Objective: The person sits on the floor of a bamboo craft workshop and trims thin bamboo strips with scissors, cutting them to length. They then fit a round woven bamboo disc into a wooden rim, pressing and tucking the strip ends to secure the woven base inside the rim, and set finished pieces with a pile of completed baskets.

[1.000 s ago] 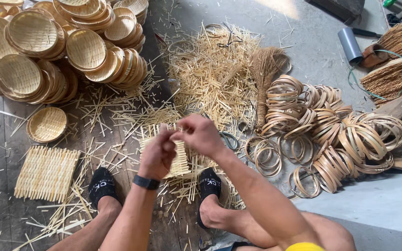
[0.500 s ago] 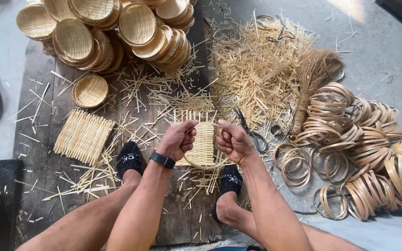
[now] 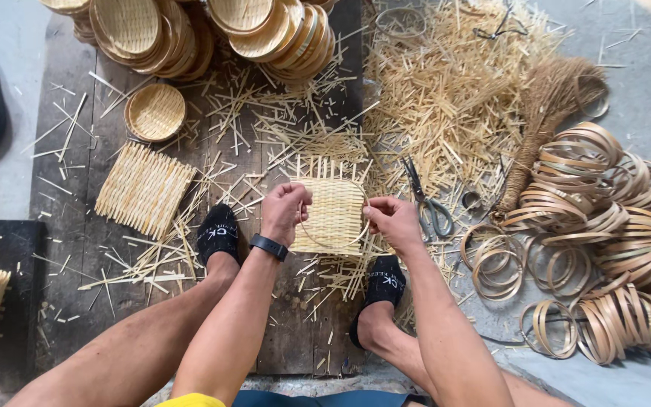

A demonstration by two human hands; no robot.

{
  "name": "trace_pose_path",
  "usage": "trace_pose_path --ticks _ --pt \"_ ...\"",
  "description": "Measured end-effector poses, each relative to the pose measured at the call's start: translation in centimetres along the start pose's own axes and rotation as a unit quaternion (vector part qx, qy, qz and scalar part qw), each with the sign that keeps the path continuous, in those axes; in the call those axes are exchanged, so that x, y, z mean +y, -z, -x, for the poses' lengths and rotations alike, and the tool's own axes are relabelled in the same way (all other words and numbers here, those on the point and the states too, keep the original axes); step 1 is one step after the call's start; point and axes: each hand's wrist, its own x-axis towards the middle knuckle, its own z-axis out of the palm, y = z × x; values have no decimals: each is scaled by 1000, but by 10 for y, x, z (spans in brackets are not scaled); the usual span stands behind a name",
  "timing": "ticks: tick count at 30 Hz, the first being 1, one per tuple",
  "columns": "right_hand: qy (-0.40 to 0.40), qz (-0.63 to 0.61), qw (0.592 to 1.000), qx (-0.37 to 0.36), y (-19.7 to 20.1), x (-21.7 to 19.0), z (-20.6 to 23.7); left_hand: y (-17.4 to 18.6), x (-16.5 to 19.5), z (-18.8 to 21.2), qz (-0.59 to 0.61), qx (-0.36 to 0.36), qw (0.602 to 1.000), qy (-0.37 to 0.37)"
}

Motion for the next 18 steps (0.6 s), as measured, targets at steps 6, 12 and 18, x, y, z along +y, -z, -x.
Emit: trace_pose_path --ticks 6,12,18 --pt "-57 218 969 101 -31 58 -45 34 -53 -41 -439 106 882 -134" --pt "-6 261 956 132 -39 77 -56 35 -59 -55 -460 130 872 -103" --pt "-15 315 936 153 -44 77 -56 23 -50 -50 -451 163 877 -41"
